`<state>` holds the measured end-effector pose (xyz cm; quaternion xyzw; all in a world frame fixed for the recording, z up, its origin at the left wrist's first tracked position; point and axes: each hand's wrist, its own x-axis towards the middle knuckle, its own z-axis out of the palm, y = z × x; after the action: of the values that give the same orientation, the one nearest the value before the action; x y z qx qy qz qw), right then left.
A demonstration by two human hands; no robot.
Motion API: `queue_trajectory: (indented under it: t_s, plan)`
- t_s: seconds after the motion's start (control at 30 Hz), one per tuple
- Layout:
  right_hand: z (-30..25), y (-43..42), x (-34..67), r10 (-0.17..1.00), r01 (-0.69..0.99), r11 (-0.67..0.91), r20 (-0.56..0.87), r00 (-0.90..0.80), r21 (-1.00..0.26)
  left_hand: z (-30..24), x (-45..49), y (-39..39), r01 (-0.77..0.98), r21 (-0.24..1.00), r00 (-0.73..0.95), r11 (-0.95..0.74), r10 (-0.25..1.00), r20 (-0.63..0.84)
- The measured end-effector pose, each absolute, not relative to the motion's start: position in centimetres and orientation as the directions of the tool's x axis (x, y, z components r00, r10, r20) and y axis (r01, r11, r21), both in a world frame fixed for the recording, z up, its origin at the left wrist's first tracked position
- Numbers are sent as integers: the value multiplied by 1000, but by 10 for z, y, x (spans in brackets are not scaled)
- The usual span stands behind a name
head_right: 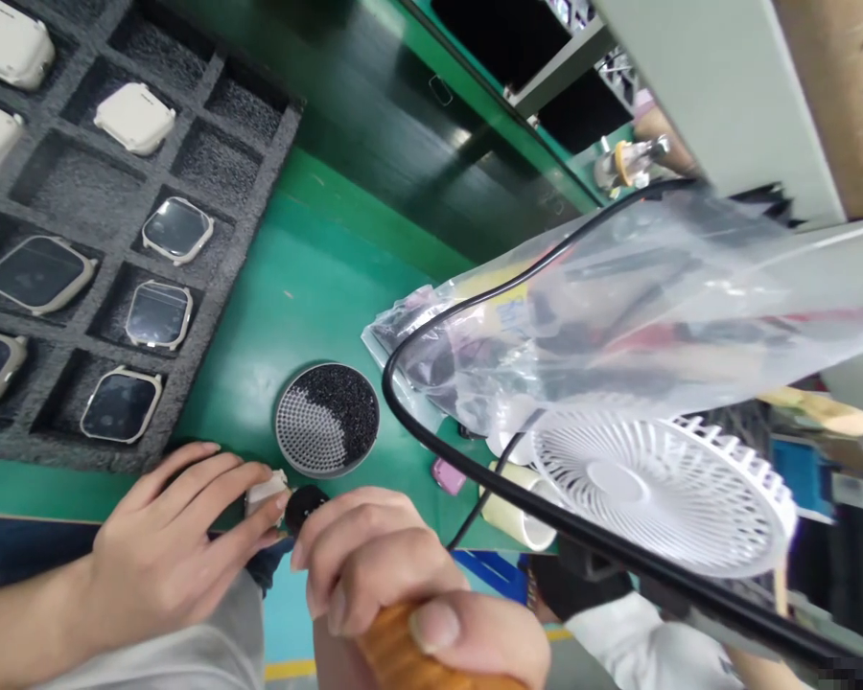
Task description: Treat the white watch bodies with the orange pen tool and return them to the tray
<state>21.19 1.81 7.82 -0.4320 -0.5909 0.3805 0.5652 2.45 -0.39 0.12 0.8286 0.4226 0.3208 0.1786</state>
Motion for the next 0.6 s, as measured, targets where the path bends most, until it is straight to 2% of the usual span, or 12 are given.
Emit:
queue_trajectory:
  t_s: [0.1, 0.23, 0.37, 0.43, 0.5, 0.6]
  plan:
    - [72, 21, 211, 939, -7, 340, 340, -42, -940, 1, 25, -3, 586, 572, 437, -574, 818, 374]
    - [63, 16, 203, 973, -3, 231, 231, -11, -973, 2, 25, -2, 588, 572, 435, -572, 820, 372]
    - [61, 16, 210, 965, -40, 260, 260, -10, -965, 2, 25, -3, 592, 564, 441, -576, 817, 371]
    - [67, 19, 223, 976, -12, 186, 187, -115, -982, 2, 25, -4, 592, 567, 438, -573, 819, 370]
    - [74, 23, 237, 959, 66, 64, 43, -279, -996, 2, 25, -4, 592, 574, 431, -565, 825, 366]
    - [80, 26, 246, 946, 107, 12, -24, -323, -994, 1, 25, -4, 590, 578, 434, -564, 825, 362]
